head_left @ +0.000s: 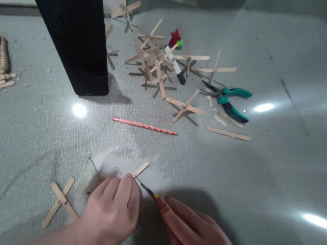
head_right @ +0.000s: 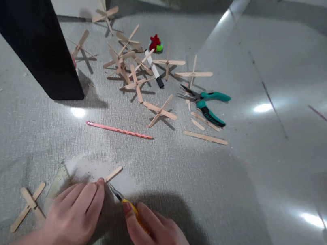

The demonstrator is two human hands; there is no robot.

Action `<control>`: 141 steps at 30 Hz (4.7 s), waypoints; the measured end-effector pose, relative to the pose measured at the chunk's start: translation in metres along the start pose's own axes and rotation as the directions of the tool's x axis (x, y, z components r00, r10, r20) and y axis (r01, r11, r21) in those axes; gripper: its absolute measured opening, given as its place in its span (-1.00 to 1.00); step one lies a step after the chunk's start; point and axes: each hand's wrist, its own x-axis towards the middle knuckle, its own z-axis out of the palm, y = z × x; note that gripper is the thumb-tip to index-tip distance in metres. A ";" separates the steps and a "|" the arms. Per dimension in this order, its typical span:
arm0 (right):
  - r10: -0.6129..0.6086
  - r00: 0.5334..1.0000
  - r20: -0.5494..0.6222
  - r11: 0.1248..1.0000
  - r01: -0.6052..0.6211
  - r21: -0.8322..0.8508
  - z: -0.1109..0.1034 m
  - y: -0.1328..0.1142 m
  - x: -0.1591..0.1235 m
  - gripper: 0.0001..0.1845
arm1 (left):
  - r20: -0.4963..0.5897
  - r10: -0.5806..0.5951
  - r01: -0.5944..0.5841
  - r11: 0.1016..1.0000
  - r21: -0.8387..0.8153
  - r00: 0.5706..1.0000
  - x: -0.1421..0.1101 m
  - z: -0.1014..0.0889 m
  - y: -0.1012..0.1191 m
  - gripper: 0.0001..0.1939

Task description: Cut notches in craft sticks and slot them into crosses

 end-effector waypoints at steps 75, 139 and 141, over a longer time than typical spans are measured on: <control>0.112 0.993 0.040 0.989 -0.115 0.092 -0.004 0.000 0.019 -0.60 | 0.112 0.042 -0.053 0.994 0.095 0.993 0.001 -0.002 -0.004 -0.80; 0.158 0.982 0.104 0.973 -0.136 -0.187 -0.027 -0.013 0.036 -0.56 | 0.024 0.070 -0.072 0.992 0.103 0.997 0.000 0.013 -0.011 -0.73; 0.167 0.979 0.120 0.975 -0.146 -0.169 -0.022 -0.012 0.034 -0.54 | 0.020 0.061 -0.062 0.994 0.092 0.998 -0.001 0.013 -0.011 -0.74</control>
